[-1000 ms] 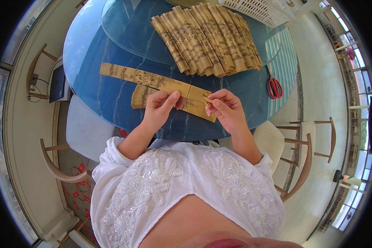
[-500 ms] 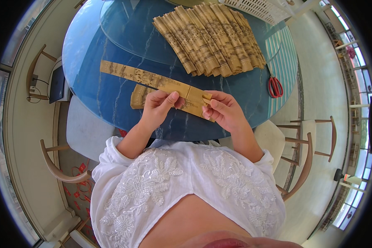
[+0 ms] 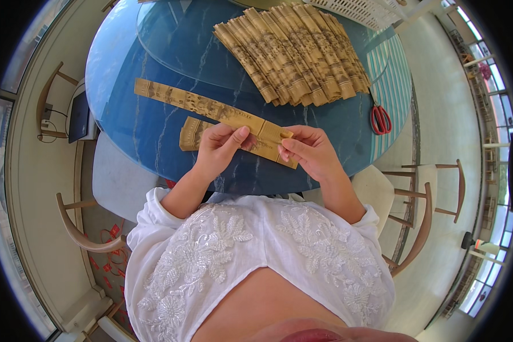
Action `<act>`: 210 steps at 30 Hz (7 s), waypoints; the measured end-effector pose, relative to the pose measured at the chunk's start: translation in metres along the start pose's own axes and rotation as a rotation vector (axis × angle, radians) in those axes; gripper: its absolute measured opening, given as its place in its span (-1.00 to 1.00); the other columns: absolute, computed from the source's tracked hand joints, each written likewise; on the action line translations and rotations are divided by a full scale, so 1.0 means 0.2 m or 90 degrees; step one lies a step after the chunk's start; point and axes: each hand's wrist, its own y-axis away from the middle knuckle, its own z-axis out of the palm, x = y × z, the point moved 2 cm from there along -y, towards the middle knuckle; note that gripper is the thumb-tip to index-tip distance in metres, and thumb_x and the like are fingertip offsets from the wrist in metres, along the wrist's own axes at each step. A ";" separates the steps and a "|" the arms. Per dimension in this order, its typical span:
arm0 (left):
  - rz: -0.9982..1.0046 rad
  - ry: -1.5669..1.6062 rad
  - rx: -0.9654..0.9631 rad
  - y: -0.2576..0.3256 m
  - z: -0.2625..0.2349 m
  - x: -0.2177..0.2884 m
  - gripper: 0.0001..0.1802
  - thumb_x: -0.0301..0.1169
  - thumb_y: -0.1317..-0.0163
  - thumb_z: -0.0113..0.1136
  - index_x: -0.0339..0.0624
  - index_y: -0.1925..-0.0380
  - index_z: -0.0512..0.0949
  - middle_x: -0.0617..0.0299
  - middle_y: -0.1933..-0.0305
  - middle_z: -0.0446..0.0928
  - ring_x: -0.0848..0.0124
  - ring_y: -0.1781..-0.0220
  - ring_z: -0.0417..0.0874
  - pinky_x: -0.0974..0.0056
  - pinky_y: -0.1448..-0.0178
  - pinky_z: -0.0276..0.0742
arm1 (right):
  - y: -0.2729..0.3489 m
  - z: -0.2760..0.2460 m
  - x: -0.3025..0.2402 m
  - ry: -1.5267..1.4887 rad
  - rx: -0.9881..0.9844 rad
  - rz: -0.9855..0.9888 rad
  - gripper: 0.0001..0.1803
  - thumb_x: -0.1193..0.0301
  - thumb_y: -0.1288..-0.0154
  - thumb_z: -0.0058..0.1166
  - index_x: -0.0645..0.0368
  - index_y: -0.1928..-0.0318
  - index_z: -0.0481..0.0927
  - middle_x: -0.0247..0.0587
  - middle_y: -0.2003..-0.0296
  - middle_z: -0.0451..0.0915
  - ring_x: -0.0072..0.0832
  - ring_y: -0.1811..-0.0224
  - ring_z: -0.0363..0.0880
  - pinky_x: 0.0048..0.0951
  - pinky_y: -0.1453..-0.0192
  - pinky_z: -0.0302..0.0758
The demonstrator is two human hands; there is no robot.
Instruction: The person assembles a bamboo fan by inserting thin bamboo sticks into slots on a patterned bamboo frame. They repeatedly pick sticks from a white basket, align them with the frame, and press them into place. The person works at a round blue table with a stack of completed frames and a pair of scissors nearby.
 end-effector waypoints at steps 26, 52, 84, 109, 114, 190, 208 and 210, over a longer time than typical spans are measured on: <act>0.074 0.173 0.151 -0.14 -0.05 0.02 -0.89 -0.51 -0.28 0.10 -0.29 0.30 0.59 0.18 0.33 0.60 0.45 0.37 0.52 0.32 0.25 0.39 | 0.03 -1.03 -0.60 1.112 0.531 -0.366 -0.56 0.63 -0.29 -0.14 0.13 -0.18 0.41 -0.14 -0.15 0.45 -0.15 -0.32 0.25 -0.18 -0.33 0.27; 0.160 0.090 0.181 -0.10 0.47 -0.11 -0.89 -0.53 -0.30 0.06 -0.32 0.25 0.55 0.15 0.34 0.57 0.43 0.39 0.51 0.33 0.30 0.40 | 0.29 -1.10 -0.67 1.158 0.267 -0.365 -0.41 0.61 -0.21 -0.06 0.08 -0.28 0.28 -0.15 0.04 0.56 -0.19 -0.13 0.41 -0.20 -0.23 0.35; 0.078 0.012 0.158 0.04 1.22 -0.58 -0.95 -0.57 -0.27 0.11 -0.30 0.28 0.52 0.18 0.37 0.56 0.48 0.40 0.52 0.39 0.28 0.42 | 0.16 -2.04 -1.88 1.219 0.282 0.401 -0.55 0.12 -0.32 -0.01 -0.34 -0.22 0.42 -0.34 -0.11 0.51 -0.35 -0.11 0.48 -0.19 -0.04 0.52; 0.079 0.011 0.161 0.11 1.53 -0.74 -0.90 -0.49 -0.30 0.09 -0.25 0.27 0.57 0.24 0.36 0.56 0.47 0.40 0.47 0.36 0.32 0.37 | 0.43 -2.25 -1.82 1.204 0.189 0.337 -0.70 0.31 -0.21 0.15 0.14 0.08 0.67 -0.20 0.12 0.66 -0.38 0.15 0.64 -0.33 0.09 0.58; 0.075 0.002 0.166 0.12 1.51 -0.76 -0.91 -0.49 -0.30 0.09 -0.25 0.29 0.57 0.24 0.37 0.55 0.48 0.40 0.48 0.35 0.32 0.36 | 0.42 -2.15 -1.78 1.208 0.196 0.322 -0.68 0.31 -0.29 0.09 0.05 -0.03 0.61 -0.26 0.19 0.65 -0.44 0.25 0.61 -0.42 0.15 0.59; -0.010 0.057 0.105 0.10 1.59 -0.66 -0.81 -0.38 -0.31 0.14 -0.30 0.23 0.58 0.24 0.42 0.55 0.56 0.42 0.48 0.43 0.27 0.39 | 1.74 -1.39 -0.76 0.561 0.075 0.087 -0.51 0.52 -0.35 -0.06 0.17 -0.29 0.31 -0.26 0.37 0.64 -0.72 0.52 0.39 -0.68 0.42 0.34; -0.128 0.028 0.000 0.11 1.58 -0.68 -0.78 -0.30 -0.27 0.20 -0.27 0.32 0.58 0.32 0.48 0.53 0.58 0.45 0.48 0.46 0.34 0.38 | 1.60 -1.27 -0.52 0.404 -0.058 0.004 -0.62 0.56 -0.36 -0.06 0.36 -0.17 0.41 -0.03 0.12 0.63 -0.49 0.21 0.61 -0.49 0.06 0.55; -0.134 0.018 -0.005 0.11 1.59 -0.70 -0.78 -0.30 -0.27 0.20 -0.27 0.31 0.58 0.33 0.48 0.53 0.59 0.46 0.48 0.46 0.34 0.37 | 1.61 -1.29 -0.51 0.406 -0.049 -0.001 -0.63 0.57 -0.35 -0.04 0.37 -0.15 0.42 -0.03 0.13 0.64 -0.48 0.21 0.62 -0.48 0.06 0.55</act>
